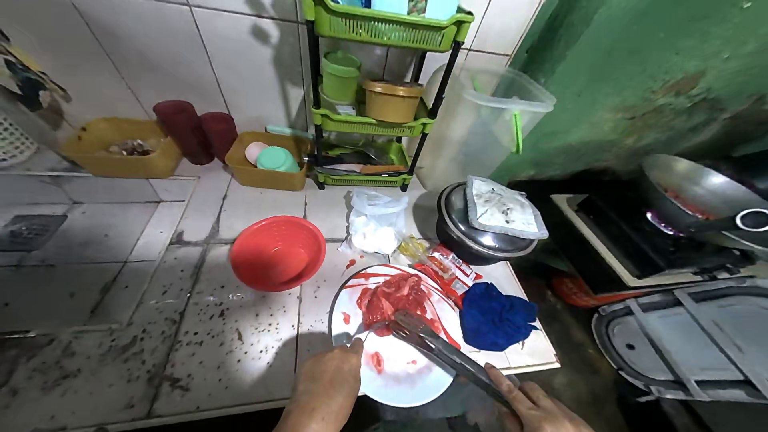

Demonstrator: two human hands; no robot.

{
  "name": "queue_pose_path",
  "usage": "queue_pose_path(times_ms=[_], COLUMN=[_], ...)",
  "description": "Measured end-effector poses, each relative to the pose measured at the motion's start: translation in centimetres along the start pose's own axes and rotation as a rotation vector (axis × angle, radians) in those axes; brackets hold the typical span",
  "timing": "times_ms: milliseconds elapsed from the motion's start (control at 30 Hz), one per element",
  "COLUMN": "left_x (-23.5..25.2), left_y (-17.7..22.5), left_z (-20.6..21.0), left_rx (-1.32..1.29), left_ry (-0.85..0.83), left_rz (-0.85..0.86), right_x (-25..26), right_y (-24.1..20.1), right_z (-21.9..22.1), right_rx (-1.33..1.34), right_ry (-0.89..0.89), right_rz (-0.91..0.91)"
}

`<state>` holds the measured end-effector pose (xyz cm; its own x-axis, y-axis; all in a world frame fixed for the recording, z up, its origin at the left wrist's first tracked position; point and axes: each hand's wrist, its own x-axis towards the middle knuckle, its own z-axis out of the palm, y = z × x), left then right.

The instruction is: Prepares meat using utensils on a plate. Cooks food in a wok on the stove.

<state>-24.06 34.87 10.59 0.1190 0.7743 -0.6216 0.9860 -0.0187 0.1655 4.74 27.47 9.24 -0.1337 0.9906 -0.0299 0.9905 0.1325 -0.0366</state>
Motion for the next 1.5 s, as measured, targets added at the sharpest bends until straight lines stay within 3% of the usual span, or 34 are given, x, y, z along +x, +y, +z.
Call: queue_pose_path(times_ms=[267, 433, 933, 1067, 1200, 1367, 1500], left_x=[0.3, 0.3, 0.4, 0.2, -0.2, -0.8, -1.5], left_y=[-0.5, -0.5, -0.6, -1.1, -1.4, -1.3, -1.2], left_z=[-0.2, -0.2, 0.0, 0.3, 0.8, 0.7, 1.0], left_rx=[-0.020, -0.020, -0.034, -0.051, -0.041, 0.002, 0.019], left_ry=[-0.043, -0.037, -0.048, -0.035, -0.025, -0.046, 0.107], left_rz=[0.018, 0.016, -0.004, 0.000, -0.003, -0.032, 0.006], right_x=[0.5, 0.8, 1.0, 0.7, -0.9, -2.4, -2.5], right_y=[-0.3, -0.5, -1.1, 0.6, 2.1, 0.8, -0.4], right_z=[1.7, 2.2, 3.9, 2.5, 0.0, -0.4, 1.4], right_rx=[-0.016, 0.228, 0.806, 0.652, 0.443, 0.334, 0.289], right_ry=[0.014, -0.188, -0.264, -0.336, -0.290, -0.253, -0.155], right_rz=[0.019, 0.171, 0.334, 0.293, 0.236, 0.238, 0.231])
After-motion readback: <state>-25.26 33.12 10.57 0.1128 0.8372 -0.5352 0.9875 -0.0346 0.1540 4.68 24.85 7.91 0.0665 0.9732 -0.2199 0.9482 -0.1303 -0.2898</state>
